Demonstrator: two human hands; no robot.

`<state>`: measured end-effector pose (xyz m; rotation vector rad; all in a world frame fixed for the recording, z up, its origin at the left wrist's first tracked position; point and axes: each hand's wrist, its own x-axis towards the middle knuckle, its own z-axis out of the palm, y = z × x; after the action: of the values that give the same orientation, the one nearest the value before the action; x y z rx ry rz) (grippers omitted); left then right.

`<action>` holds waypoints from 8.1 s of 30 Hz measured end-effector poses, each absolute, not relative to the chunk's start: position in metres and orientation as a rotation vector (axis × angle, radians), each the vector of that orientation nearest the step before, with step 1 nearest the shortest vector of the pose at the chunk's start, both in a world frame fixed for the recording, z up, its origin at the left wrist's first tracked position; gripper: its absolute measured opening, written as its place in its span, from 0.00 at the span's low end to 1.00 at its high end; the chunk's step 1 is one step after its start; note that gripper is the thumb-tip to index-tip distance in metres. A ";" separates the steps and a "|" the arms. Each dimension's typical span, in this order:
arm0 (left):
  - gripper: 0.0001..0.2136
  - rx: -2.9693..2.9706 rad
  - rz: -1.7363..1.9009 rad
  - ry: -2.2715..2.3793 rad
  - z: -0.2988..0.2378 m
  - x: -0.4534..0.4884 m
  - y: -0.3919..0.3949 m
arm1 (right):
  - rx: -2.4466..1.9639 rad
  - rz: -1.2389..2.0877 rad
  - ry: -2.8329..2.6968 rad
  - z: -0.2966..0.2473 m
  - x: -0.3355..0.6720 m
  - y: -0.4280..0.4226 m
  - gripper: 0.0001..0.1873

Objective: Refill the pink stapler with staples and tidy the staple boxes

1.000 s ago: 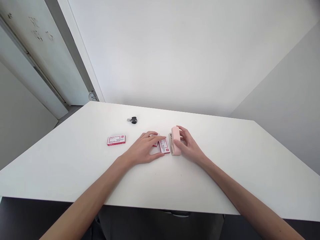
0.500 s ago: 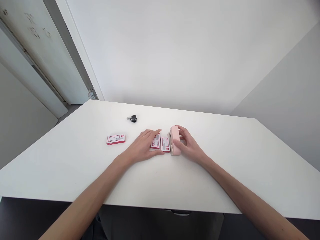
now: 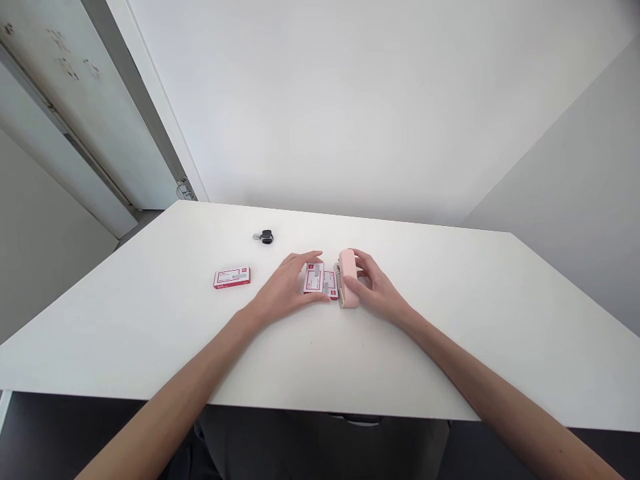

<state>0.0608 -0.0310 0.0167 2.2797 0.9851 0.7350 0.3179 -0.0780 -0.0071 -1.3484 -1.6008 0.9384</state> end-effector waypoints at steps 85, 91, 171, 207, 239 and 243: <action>0.27 2.357 0.539 1.979 0.009 -0.035 -0.073 | -1.391 0.919 -1.497 -0.003 0.312 -0.085 0.37; 0.25 2.414 0.630 1.825 0.011 -0.035 -0.089 | -1.361 0.894 -1.510 -0.002 0.311 -0.086 0.36; 0.30 2.501 0.747 1.746 0.006 0.022 0.037 | -1.363 0.923 -1.488 0.000 0.310 -0.078 0.27; 0.21 2.520 0.858 1.596 0.001 0.023 0.022 | -1.373 0.933 -1.494 0.003 0.309 -0.081 0.27; 0.34 2.488 0.725 1.339 -0.011 0.063 0.011 | -1.408 0.885 -1.480 -0.004 0.313 -0.078 0.28; 0.29 2.511 0.623 1.519 -0.015 0.055 0.012 | -1.407 0.868 -1.468 -0.010 0.314 -0.079 0.29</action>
<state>0.0546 0.0118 -0.0148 2.5110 1.5188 0.6226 0.3140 -0.0793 -0.0101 -1.4068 -1.4678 0.8684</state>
